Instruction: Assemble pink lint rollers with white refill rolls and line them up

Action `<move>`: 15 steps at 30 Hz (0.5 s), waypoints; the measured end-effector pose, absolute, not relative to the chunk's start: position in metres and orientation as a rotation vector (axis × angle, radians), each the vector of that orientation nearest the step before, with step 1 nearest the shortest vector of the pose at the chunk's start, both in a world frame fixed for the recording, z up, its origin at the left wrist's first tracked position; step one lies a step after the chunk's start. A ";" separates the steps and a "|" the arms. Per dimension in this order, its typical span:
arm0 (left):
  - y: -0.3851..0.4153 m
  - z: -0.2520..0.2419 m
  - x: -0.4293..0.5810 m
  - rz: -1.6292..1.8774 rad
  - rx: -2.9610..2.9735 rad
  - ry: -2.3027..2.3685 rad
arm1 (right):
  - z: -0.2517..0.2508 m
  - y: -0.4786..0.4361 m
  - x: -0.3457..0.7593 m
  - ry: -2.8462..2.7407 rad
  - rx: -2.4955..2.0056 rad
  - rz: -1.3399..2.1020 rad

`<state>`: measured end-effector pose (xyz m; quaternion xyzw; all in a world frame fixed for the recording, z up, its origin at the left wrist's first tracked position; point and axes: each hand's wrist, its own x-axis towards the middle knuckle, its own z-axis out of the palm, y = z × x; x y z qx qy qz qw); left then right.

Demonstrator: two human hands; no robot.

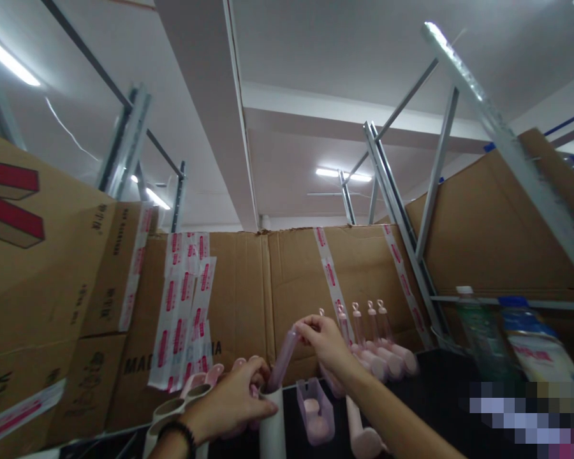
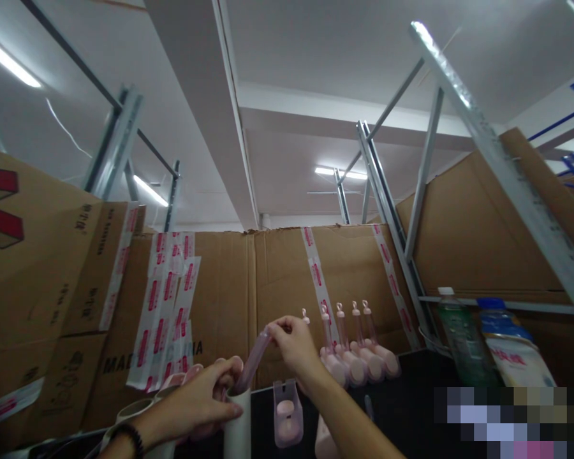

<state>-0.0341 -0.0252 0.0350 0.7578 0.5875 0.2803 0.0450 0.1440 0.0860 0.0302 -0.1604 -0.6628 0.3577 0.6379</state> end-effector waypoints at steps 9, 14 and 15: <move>-0.023 0.028 -0.042 0.906 2.249 1.759 | 0.023 0.119 0.251 -1.462 -0.627 0.816; -0.022 0.024 -0.047 0.942 2.226 1.708 | -0.029 0.129 0.294 -1.528 -0.885 0.892; -0.021 0.023 -0.048 0.942 2.211 1.709 | -0.039 0.131 0.299 -1.545 -0.931 0.912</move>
